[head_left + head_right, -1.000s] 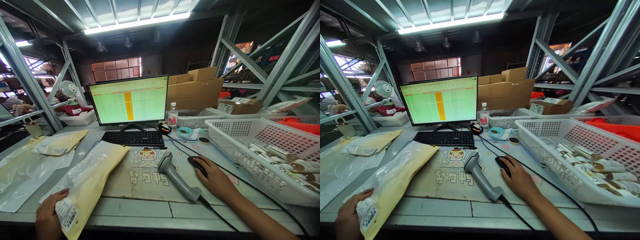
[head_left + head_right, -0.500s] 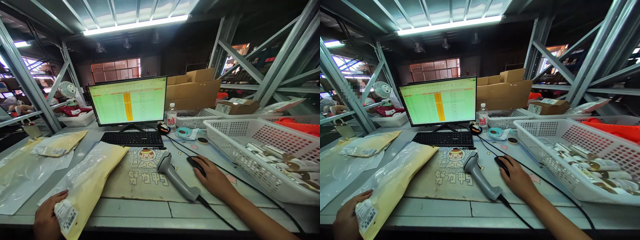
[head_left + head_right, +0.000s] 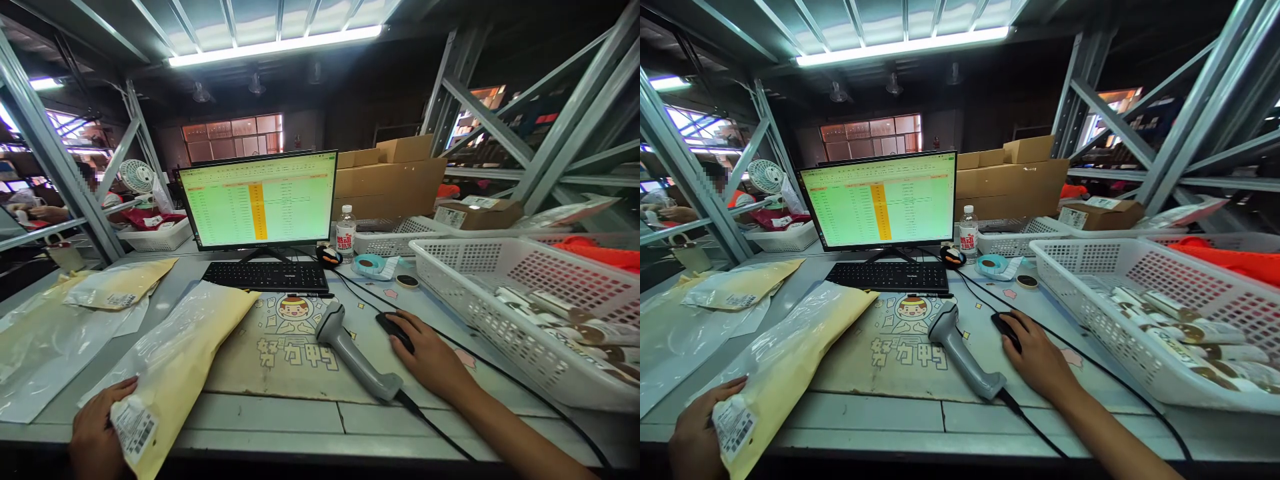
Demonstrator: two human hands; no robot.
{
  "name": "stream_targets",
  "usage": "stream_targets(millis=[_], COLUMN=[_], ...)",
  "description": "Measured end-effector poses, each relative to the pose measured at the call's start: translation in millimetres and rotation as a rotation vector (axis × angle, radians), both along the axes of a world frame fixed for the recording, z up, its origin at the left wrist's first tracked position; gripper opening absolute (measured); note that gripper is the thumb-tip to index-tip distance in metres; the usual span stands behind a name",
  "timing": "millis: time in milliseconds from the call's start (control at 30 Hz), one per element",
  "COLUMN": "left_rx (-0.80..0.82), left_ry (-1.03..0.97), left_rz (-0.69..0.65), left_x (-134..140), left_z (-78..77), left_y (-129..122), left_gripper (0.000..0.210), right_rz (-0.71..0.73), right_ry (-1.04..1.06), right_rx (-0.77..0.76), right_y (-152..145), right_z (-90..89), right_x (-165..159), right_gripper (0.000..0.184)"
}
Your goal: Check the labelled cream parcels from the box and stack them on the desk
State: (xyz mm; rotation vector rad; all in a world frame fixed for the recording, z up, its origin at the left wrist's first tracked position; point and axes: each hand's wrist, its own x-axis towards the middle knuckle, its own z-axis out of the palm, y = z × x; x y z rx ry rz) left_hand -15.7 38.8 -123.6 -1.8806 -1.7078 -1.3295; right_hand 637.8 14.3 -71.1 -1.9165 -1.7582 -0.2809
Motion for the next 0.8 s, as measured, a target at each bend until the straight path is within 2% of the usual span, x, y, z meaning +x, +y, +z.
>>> stream_targets(millis=[133,433,800], left_rx=[0.042,0.059,0.012], left_ry=[0.044,0.021,-0.012], left_rz=[-0.021,-0.022,-0.016], left_x=[-3.2,6.0,1.4], left_z=[-3.8,4.8,0.6], left_y=[1.0,-2.5,-2.1], left_gripper=[0.034,0.035,0.036], right_rz=[0.007,-0.009,-0.016], right_ry=[-0.005,-0.028,-0.002], right_rx=[0.016,-0.01,-0.037], right_y=[-0.1,-1.1,-2.2], right_z=[0.3,3.7,4.9], right_x=[-0.4,-1.7,-3.2], right_gripper=[0.051,0.054,0.055])
